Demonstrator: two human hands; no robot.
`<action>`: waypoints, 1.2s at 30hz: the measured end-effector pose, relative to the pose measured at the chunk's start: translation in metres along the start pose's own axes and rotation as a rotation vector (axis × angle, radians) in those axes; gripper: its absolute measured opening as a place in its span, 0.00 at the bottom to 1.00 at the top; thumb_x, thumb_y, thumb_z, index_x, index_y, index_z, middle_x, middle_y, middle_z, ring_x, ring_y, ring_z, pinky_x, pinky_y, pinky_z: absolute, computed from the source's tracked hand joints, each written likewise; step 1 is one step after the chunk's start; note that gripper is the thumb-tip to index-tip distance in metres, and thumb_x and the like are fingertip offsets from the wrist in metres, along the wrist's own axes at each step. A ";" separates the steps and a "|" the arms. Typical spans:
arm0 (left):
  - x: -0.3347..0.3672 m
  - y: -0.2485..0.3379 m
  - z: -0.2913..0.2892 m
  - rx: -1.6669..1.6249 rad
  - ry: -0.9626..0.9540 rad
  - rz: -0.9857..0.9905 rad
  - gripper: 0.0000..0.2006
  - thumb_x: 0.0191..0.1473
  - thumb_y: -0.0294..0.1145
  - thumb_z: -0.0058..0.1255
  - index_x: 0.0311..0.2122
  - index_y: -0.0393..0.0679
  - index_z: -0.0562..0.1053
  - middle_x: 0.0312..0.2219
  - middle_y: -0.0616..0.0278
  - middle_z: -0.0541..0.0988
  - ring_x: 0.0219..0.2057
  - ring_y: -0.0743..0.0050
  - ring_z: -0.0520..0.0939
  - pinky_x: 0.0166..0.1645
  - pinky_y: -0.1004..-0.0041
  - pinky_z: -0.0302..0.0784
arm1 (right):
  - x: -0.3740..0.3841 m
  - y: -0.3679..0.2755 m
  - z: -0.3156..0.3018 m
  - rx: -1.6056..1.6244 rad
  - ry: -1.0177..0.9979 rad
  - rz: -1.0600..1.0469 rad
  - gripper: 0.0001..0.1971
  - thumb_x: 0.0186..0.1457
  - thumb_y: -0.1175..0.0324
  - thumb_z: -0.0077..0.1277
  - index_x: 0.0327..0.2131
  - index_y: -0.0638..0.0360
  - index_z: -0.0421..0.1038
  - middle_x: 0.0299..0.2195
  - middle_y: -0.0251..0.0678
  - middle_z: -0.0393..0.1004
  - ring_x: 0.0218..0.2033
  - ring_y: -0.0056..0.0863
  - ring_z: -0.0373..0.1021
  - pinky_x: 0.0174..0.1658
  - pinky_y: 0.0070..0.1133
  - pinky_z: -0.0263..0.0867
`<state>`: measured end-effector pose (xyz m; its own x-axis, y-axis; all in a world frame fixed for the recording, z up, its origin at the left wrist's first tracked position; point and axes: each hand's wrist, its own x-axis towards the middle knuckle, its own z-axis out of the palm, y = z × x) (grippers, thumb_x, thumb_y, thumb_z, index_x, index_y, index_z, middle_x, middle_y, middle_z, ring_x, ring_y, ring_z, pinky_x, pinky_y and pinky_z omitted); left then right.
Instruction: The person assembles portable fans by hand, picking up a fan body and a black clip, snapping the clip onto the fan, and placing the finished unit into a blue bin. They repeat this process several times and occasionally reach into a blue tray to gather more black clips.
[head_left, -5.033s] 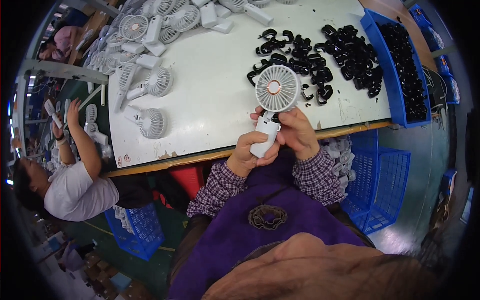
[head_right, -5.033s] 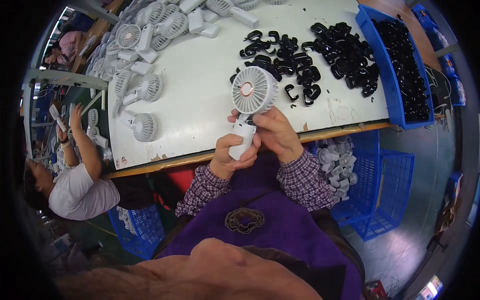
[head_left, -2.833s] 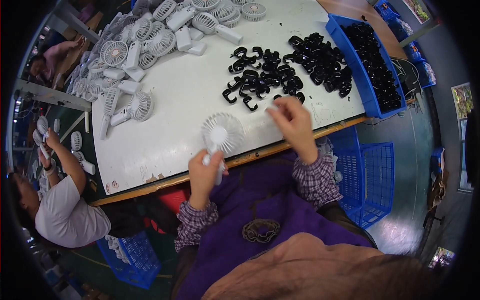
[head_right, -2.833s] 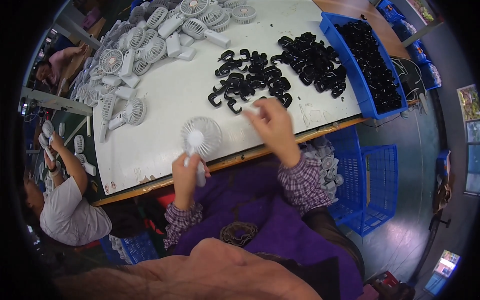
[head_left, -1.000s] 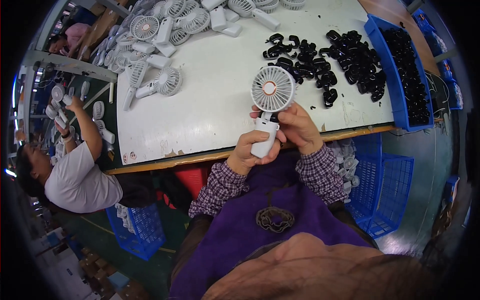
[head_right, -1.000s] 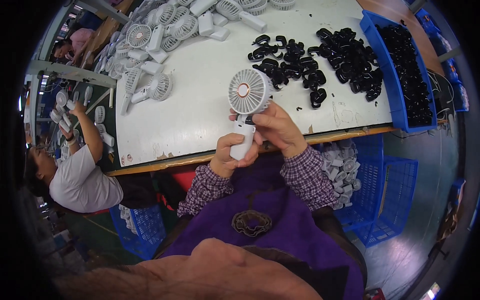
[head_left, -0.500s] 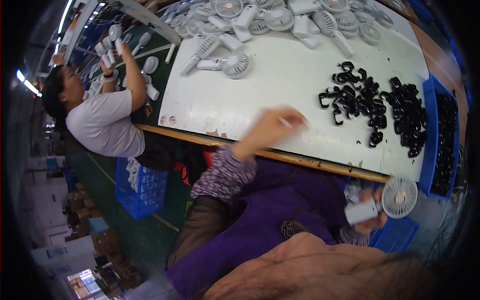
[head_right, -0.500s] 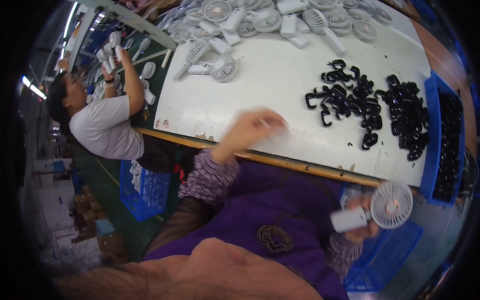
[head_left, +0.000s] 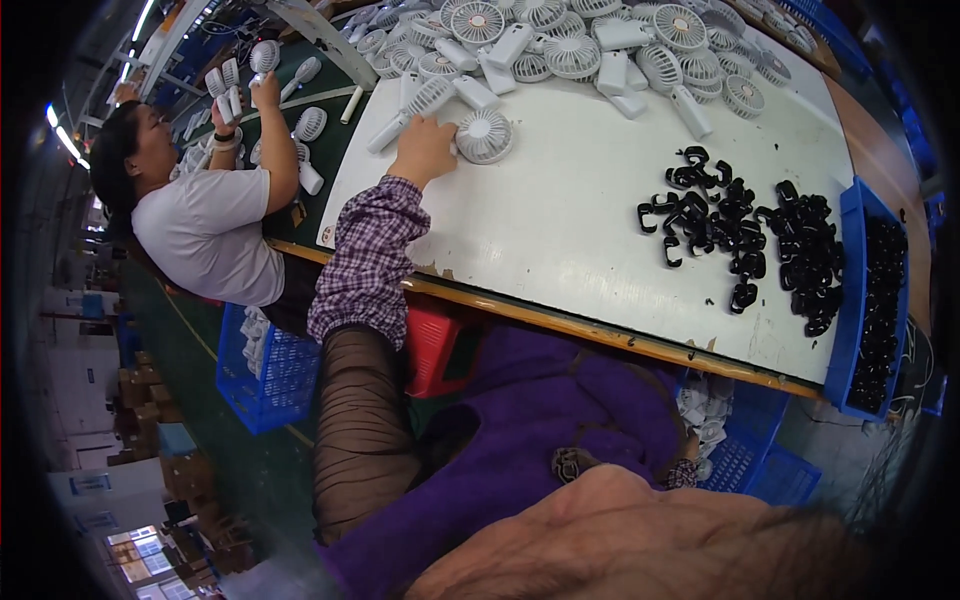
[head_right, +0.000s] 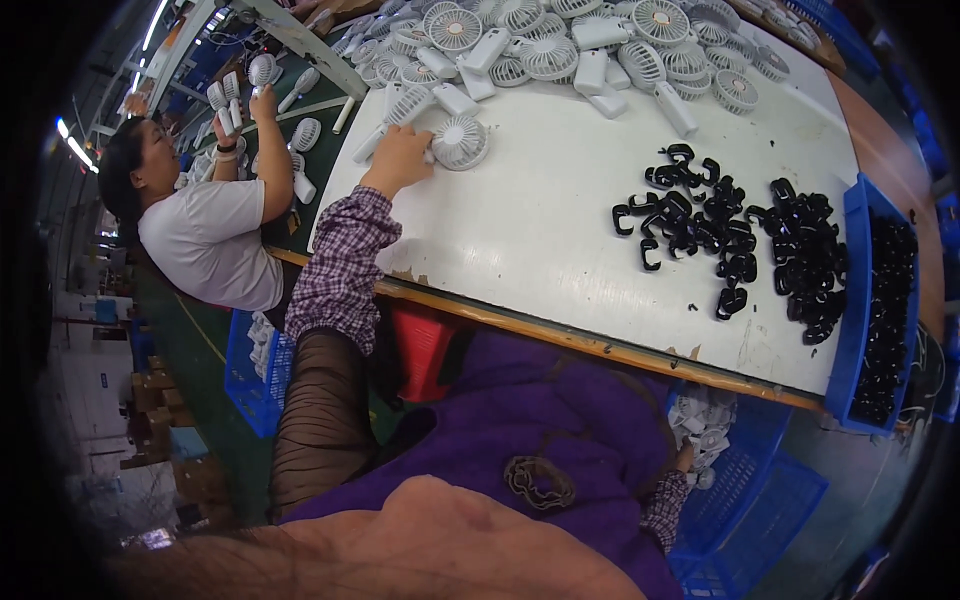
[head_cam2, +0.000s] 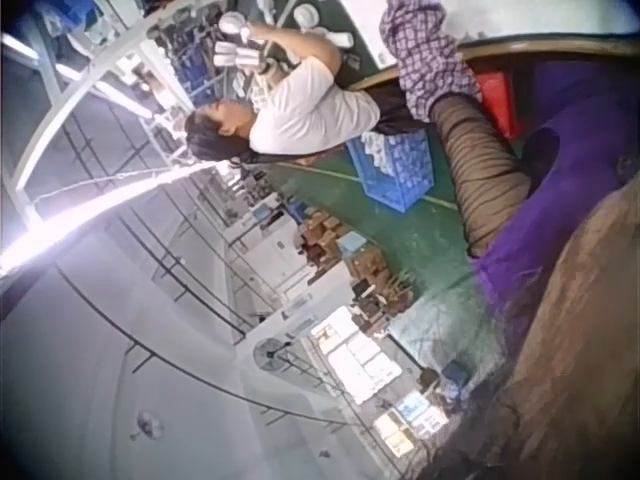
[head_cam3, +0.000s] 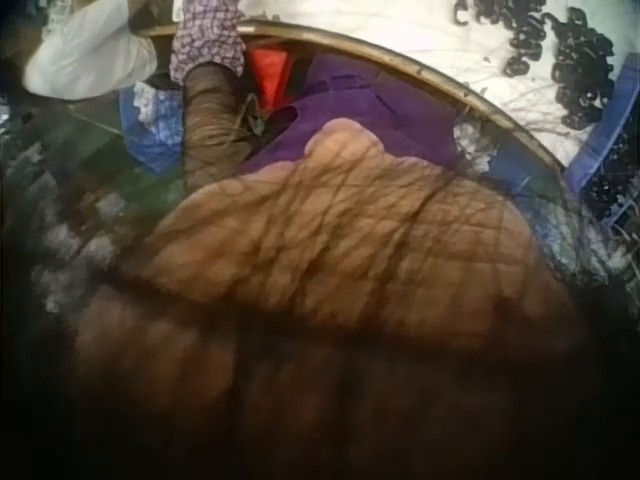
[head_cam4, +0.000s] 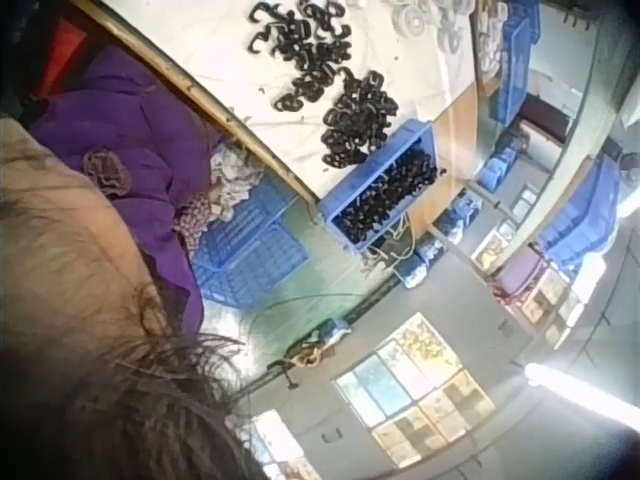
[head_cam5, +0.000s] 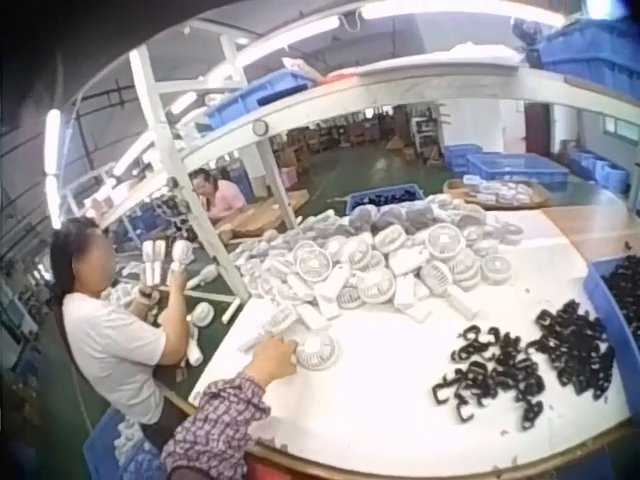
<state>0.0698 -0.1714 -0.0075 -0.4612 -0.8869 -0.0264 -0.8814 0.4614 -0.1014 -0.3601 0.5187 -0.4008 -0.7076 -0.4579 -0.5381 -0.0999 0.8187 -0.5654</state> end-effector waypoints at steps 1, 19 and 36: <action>-0.004 0.002 -0.003 -0.070 -0.076 0.028 0.20 0.37 0.37 0.56 0.40 0.44 0.73 0.41 0.50 0.74 0.47 0.52 0.70 0.47 0.64 0.70 | 0.003 -0.020 0.002 0.303 -0.033 0.198 0.27 0.54 0.59 0.46 0.51 0.71 0.62 0.50 0.49 0.65 0.50 0.39 0.63 0.51 0.28 0.59; -0.163 0.208 -0.006 -1.236 -0.152 0.399 0.27 0.40 0.44 0.63 0.41 0.39 0.65 0.33 0.48 0.77 0.34 0.51 0.80 0.36 0.65 0.74 | -0.167 -0.563 -0.026 0.582 -0.207 -0.920 0.22 0.45 0.74 0.55 0.46 0.65 0.67 0.36 0.36 0.71 0.36 0.23 0.69 0.40 0.18 0.65; -0.157 0.154 0.011 -1.839 -0.216 -0.185 0.14 0.53 0.36 0.52 0.36 0.34 0.70 0.22 0.60 0.76 0.21 0.78 0.77 0.24 0.79 0.74 | -0.084 -0.628 0.016 -0.354 0.328 -1.028 0.08 0.46 0.65 0.53 0.23 0.59 0.70 0.25 0.36 0.70 0.23 0.34 0.70 0.25 0.27 0.64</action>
<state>0.0074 0.0391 -0.0302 -0.4694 -0.8417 -0.2669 0.0297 -0.3171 0.9479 -0.2266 0.0380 -0.0102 -0.3202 -0.8992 0.2983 -0.8945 0.1832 -0.4079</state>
